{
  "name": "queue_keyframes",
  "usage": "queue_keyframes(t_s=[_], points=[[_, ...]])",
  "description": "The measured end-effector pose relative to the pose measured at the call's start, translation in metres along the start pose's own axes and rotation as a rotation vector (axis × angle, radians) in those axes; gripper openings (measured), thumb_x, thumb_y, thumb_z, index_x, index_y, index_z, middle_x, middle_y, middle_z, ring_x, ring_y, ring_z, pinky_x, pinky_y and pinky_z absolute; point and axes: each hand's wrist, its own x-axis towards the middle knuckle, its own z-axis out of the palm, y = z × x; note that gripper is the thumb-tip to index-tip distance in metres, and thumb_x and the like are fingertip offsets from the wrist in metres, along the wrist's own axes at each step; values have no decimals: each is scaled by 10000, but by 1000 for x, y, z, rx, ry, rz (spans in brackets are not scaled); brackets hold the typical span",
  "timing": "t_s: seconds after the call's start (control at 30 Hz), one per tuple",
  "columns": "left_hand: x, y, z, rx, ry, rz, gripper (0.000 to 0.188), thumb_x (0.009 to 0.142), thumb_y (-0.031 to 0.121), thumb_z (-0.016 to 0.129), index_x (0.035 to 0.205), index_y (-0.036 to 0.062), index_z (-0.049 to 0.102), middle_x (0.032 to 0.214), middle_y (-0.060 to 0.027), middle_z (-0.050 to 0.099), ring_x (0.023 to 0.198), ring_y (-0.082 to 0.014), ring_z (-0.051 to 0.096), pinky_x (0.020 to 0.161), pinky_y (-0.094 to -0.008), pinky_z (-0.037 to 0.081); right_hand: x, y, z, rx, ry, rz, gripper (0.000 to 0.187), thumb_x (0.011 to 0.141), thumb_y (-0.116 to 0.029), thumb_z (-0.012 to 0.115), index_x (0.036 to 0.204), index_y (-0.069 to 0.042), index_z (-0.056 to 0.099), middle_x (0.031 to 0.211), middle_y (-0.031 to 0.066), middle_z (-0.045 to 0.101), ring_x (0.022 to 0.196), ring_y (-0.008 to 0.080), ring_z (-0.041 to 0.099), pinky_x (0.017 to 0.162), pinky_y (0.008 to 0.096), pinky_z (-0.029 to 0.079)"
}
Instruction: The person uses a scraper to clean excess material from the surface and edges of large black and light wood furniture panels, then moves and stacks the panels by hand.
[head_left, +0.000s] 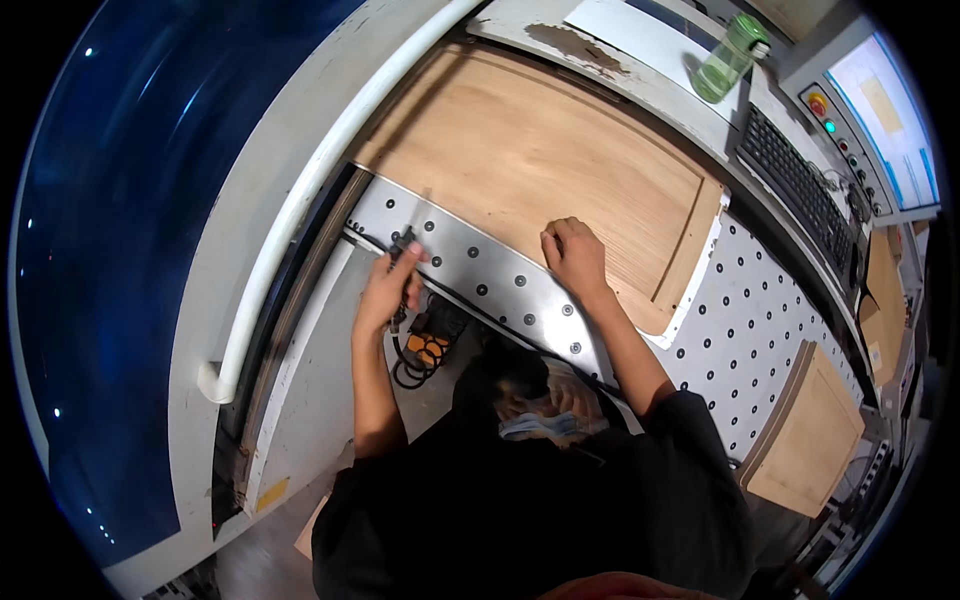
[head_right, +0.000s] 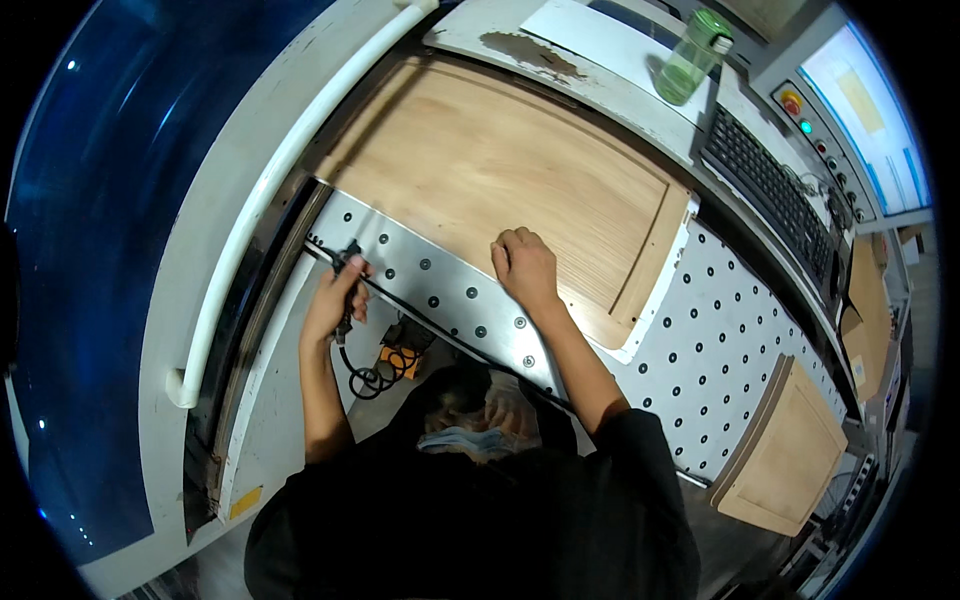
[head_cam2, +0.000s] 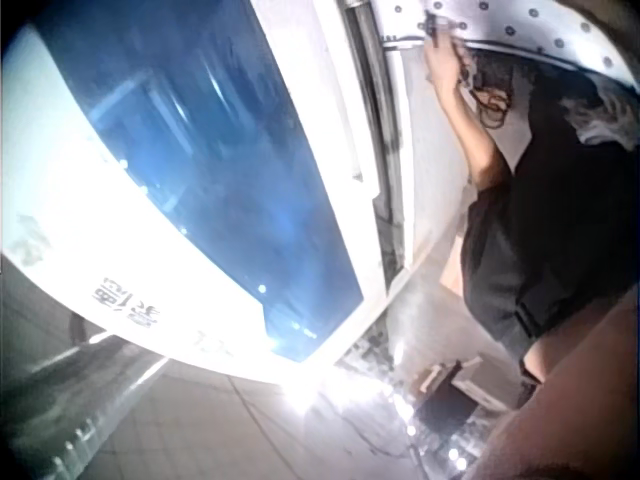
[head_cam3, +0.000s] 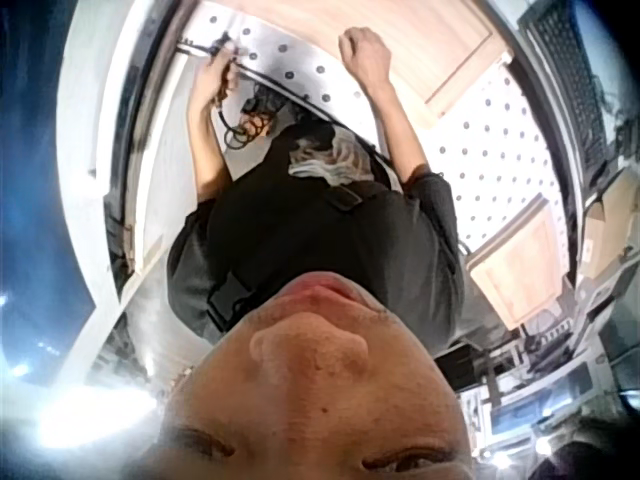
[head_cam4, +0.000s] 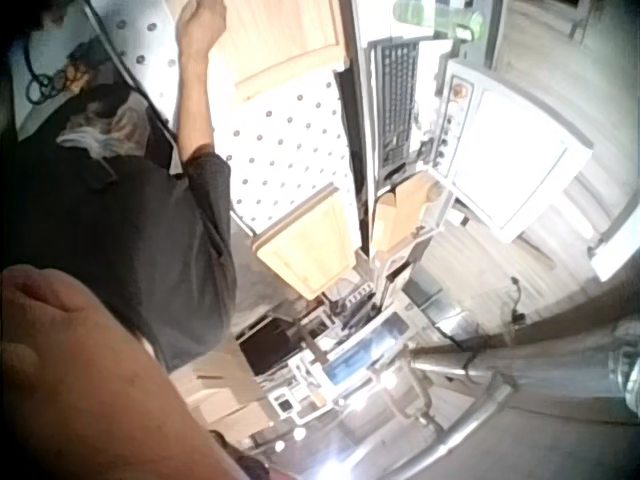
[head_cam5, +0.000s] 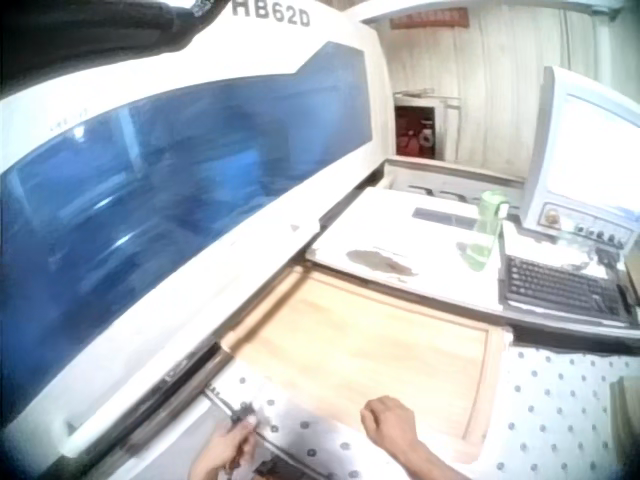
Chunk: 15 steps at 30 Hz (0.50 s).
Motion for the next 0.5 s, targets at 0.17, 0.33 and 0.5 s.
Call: queue_keyframes(t_s=[0.17,0.33,0.5], points=[[-36,25,37,265,-892,-140,298,1010,176,669,1251,3,649,960,-42,644,775,-99,589,679,-261,494,-8,4,-7,17,-3,12,119,926,-199,687,913,-91,733,871,120,663,857,333,653,738,450,536],[-41,44,55,289,-1118,-126,332,984,252,713,1227,29,670,949,-47,663,759,-112,596,695,-271,503,-42,4,-27,15,-14,16,87,906,-170,698,923,-86,714,872,126,642,861,323,645,728,442,537],[-33,67,70,553,-1157,24,389,982,322,723,1237,31,681,874,-60,686,742,-122,632,674,-281,509,-98,-9,-61,-6,-46,83,68,902,-166,710,908,-101,725,839,85,634,830,290,636,713,401,528]])
